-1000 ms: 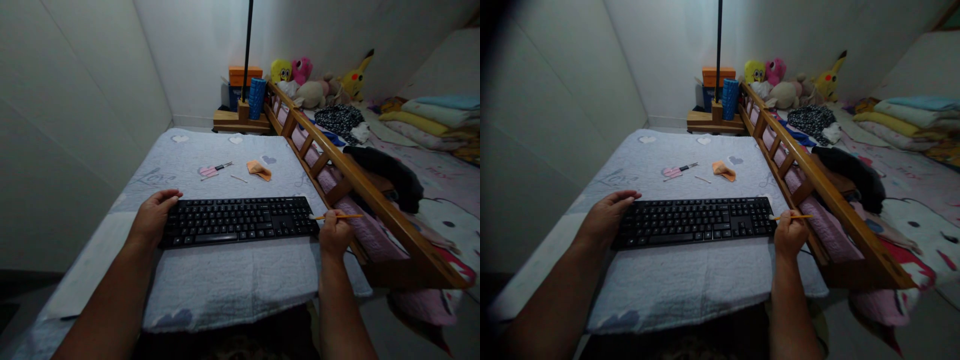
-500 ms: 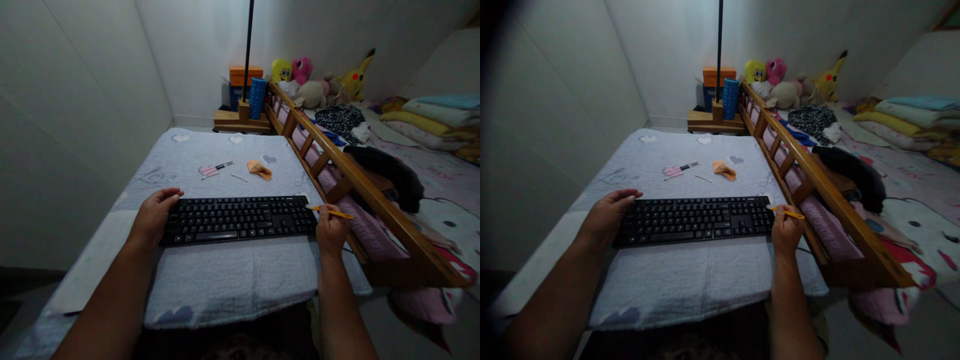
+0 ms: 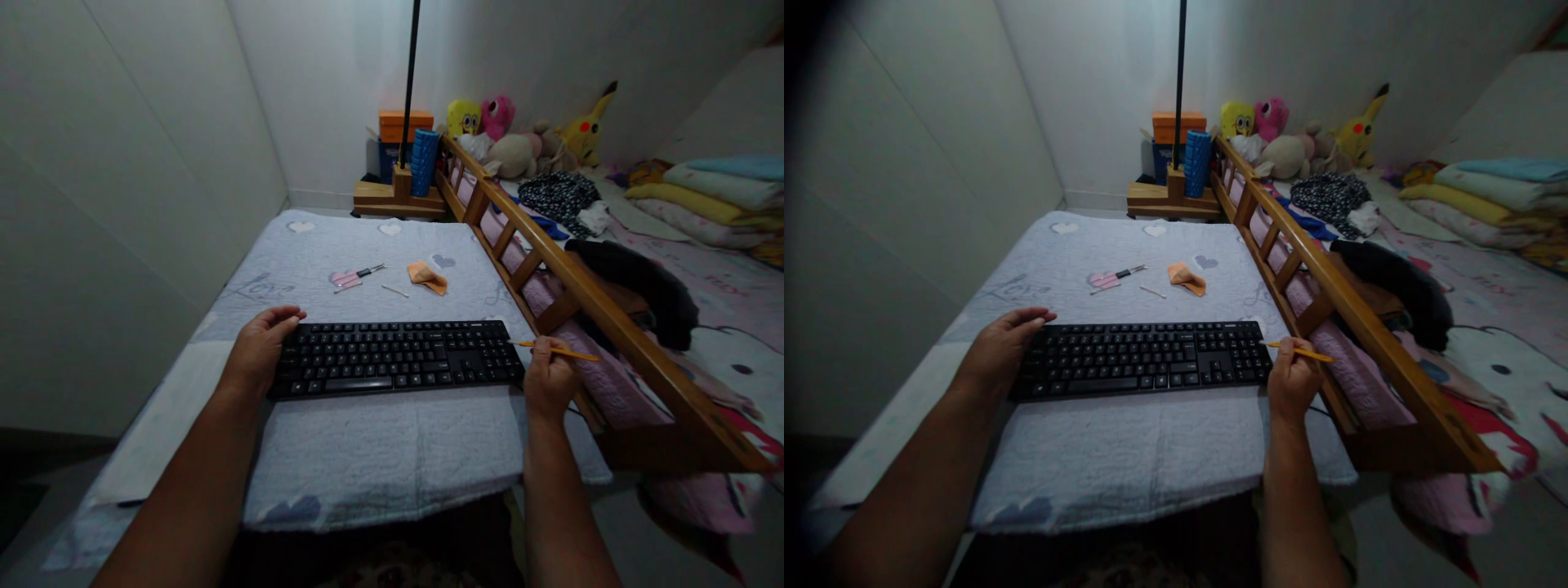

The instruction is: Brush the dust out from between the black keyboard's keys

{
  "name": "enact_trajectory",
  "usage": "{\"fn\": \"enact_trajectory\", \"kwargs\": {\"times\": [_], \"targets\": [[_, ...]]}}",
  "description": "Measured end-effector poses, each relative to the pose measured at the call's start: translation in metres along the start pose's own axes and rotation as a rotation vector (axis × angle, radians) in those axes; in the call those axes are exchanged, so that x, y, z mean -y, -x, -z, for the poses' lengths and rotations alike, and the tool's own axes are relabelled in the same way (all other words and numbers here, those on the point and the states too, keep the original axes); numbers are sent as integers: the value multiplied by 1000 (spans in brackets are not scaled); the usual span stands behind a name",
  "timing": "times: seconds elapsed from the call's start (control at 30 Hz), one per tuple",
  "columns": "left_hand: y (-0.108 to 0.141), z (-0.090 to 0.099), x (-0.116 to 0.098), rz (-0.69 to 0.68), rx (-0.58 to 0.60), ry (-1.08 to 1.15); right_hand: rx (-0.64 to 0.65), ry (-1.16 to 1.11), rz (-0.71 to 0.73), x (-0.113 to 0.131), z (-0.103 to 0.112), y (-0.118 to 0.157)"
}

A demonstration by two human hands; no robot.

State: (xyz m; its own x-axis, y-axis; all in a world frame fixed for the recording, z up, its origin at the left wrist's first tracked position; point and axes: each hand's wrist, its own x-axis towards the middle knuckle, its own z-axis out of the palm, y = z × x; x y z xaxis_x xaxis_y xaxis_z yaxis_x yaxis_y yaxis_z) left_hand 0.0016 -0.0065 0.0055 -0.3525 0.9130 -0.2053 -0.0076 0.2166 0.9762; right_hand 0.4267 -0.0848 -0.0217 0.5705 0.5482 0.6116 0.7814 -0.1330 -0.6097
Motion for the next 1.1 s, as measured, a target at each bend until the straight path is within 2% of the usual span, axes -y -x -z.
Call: {"fn": "enact_trajectory", "kwargs": {"times": [0.13, 0.37, 0.57, 0.93, 1.1], "targets": [[0, 0, 0, 0, 0, 1, 37, 15, -4, -1, -1, 0], [1, 1, -2, 8, -4, -14, 13, 66, -54, -4, 2, 0], [2, 0, -2, 12, 6, 7, -60, 28, -39, -2, 4, 1], [-2, 3, 3, 6, 13, 8, -35, 92, -52, -5, 5, 2], [-1, 2, 2, -2, 19, 12, -94, 100, -71, -6, 7, 3]]}}
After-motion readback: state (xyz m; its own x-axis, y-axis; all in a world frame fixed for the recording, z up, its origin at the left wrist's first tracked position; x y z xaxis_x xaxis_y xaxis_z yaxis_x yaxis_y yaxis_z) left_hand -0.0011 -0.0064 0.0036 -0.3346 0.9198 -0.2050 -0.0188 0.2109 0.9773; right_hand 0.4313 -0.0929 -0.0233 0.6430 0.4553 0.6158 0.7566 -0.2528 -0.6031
